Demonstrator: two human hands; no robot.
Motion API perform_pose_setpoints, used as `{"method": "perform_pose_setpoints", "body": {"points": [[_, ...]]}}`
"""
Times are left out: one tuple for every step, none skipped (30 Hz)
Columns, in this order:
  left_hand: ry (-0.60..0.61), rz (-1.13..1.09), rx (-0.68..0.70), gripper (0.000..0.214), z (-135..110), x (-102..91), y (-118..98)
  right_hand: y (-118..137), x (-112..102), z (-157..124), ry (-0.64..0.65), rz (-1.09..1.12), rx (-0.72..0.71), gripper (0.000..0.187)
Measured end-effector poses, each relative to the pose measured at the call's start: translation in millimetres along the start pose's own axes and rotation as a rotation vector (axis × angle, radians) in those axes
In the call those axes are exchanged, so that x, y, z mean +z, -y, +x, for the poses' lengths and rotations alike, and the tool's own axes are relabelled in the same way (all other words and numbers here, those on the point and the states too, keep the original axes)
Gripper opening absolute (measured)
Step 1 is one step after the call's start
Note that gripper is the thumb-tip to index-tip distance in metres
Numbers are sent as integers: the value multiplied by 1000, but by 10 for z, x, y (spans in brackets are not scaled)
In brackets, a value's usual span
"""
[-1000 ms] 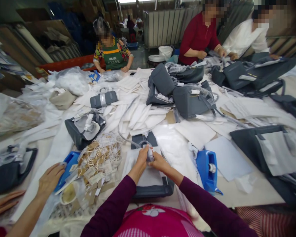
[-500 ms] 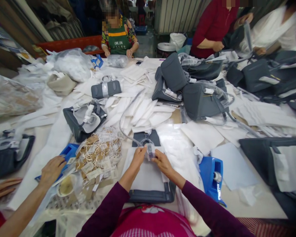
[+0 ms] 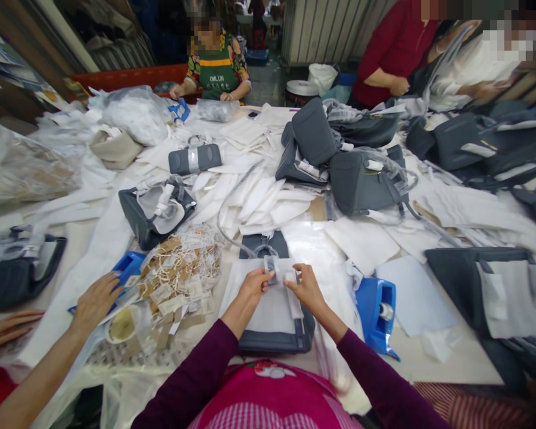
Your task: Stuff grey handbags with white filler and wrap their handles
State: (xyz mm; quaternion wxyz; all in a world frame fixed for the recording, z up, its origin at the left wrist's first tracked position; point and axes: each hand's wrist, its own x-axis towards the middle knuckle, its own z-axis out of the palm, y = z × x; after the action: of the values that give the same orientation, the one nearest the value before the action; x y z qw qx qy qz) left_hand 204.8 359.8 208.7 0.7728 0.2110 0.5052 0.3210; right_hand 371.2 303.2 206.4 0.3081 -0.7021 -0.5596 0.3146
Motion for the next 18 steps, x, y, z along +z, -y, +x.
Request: {"method": "perform_pose_setpoints", "body": {"points": [[-4,11,0,23,-27,-14,24,-2,-18,-89,-2,-37,71,55],[-10,20,-1,24,-57,-25,50,-1,-26,-180,21,-67,125,64],[-17,25,-4,24,-88,-30,78,3,-26,-265,57,-91,162,71],[-28,27,-8,25,-121,-29,109,10,-19,-340,89,-107,190,77],[-42,24,-15,27,-156,-20,141,19,-8,-399,112,-118,209,80],[-56,17,-23,29,-190,-6,174,32,1,-441,124,-126,223,80],[-68,6,-31,31,-224,13,207,48,7,-467,123,-133,234,79],[-76,-7,-36,33,-257,34,239,69,4,-479,114,-140,242,76],[-75,-24,-37,34,-287,55,270,93,-8,-481,101,-145,246,72],[-63,-45,-31,34,-314,72,298,123,-31,-480,88,-146,248,67],[-43,-70,-18,34,-335,86,323,155,-64,-479,75,-147,251,61],[-23,-98,2,34,-352,96,344,190,-104,-481,67,-147,259,52],[-10,-125,22,33,-364,102,362,224,-148,-491,69,-140,265,42],[-4,-148,39,33,-372,106,375,256,-193,-508,86,-113,268,33],[-6,-163,50,33,-377,108,385,284,-235,-534,116,-56,265,27],[-16,-172,55,32,-379,110,391,306,-271,-567,160,29,256,25],[-28,-181,56,31,-381,114,394,322,-298,-606,217,129,253,26],[-40,-190,54,31,-382,119,394,331,-314,-649,281,228,256,28]]}}
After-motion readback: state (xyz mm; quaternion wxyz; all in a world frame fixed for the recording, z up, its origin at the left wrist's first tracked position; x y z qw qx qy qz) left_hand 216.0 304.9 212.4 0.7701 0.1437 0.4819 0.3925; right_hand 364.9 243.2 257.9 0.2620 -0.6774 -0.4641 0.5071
